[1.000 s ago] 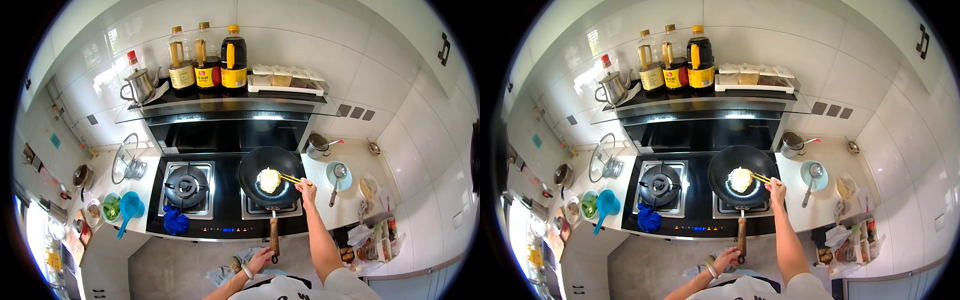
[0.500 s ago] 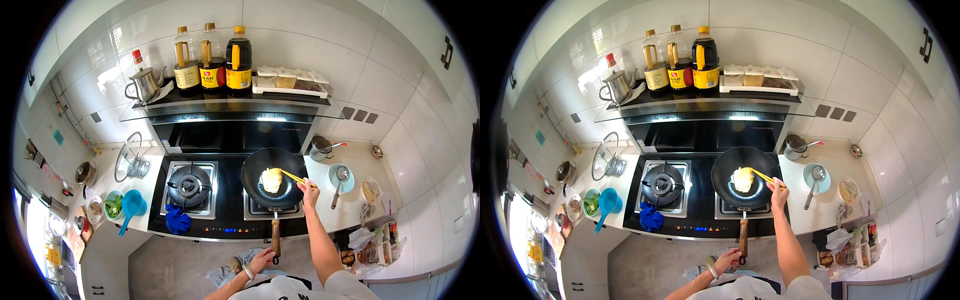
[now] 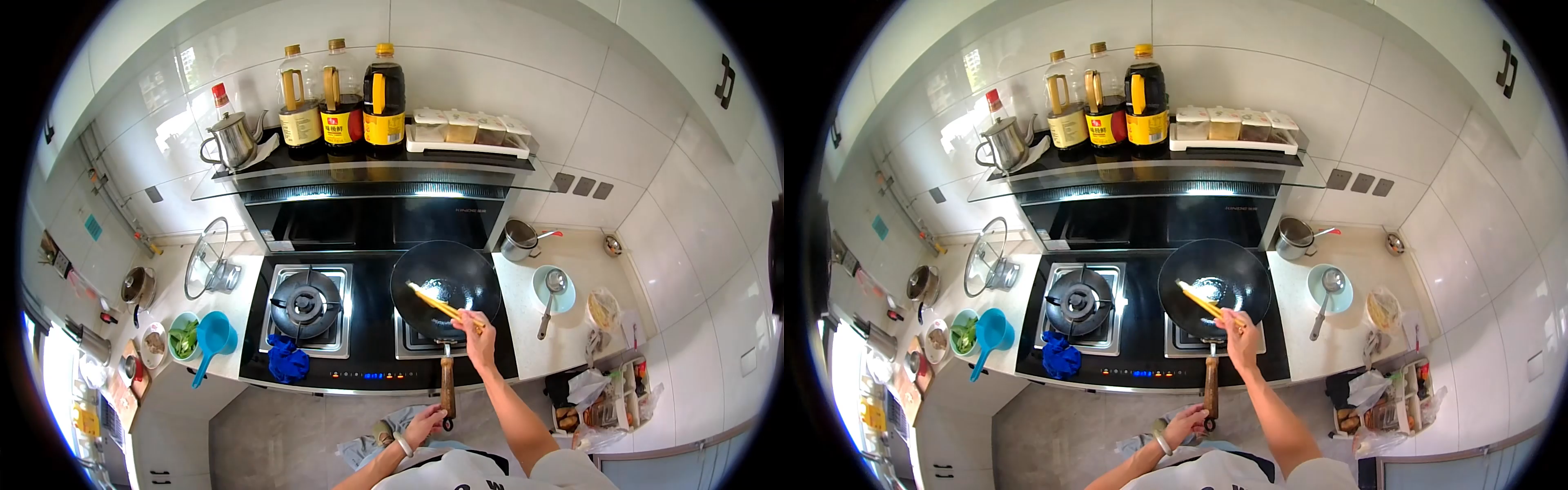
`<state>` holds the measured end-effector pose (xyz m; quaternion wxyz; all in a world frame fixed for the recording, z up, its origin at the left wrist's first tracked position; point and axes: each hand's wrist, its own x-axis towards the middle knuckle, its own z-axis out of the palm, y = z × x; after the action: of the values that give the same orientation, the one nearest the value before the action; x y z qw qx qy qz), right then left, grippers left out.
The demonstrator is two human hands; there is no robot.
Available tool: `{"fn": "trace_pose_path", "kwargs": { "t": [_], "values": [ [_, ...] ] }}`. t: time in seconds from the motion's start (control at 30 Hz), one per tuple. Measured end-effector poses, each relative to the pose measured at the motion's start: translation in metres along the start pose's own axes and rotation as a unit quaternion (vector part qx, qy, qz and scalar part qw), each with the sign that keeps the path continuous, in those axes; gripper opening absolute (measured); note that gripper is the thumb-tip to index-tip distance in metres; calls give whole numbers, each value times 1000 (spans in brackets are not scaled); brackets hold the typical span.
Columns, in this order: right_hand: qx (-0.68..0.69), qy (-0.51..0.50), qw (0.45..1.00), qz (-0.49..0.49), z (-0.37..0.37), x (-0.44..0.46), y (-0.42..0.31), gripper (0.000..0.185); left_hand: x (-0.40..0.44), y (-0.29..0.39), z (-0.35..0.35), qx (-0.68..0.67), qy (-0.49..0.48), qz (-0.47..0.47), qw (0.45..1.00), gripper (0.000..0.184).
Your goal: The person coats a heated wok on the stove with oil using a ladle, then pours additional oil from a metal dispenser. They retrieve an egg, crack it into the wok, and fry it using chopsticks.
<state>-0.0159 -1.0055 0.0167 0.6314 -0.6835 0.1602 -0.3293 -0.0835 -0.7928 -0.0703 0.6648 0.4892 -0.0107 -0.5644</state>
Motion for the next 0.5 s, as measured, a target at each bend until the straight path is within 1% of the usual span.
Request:
{"fn": "trace_pose_path", "kwargs": {
  "t": [0.03,0.1,0.17,0.2,0.27,0.33,0.5],
  "values": [
    [-30,-24,999,-10,1,-8,-2,27,0,-1,0,2,-6,3,1000,42],
    [-28,-64,997,15,4,-20,-10,24,-1,1,1,-1,-5,2,1000,42],
    [-63,-99,993,1,4,-28,-12,20,-3,4,5,-4,-5,1,1000,42],
    [-64,-98,993,1,3,-29,-15,20,-6,8,8,-10,5,-3,1000,40],
    [-168,-145,974,-38,0,-31,-20,18,-6,8,7,-16,15,-9,1000,38],
    [-175,-145,973,-44,-3,-31,-19,16,-2,3,1,-2,-7,-14,1000,44],
    [-195,-131,970,-55,-10,-29,-16,15,-2,4,1,-13,-14,-12,1000,47]
  ]
}}
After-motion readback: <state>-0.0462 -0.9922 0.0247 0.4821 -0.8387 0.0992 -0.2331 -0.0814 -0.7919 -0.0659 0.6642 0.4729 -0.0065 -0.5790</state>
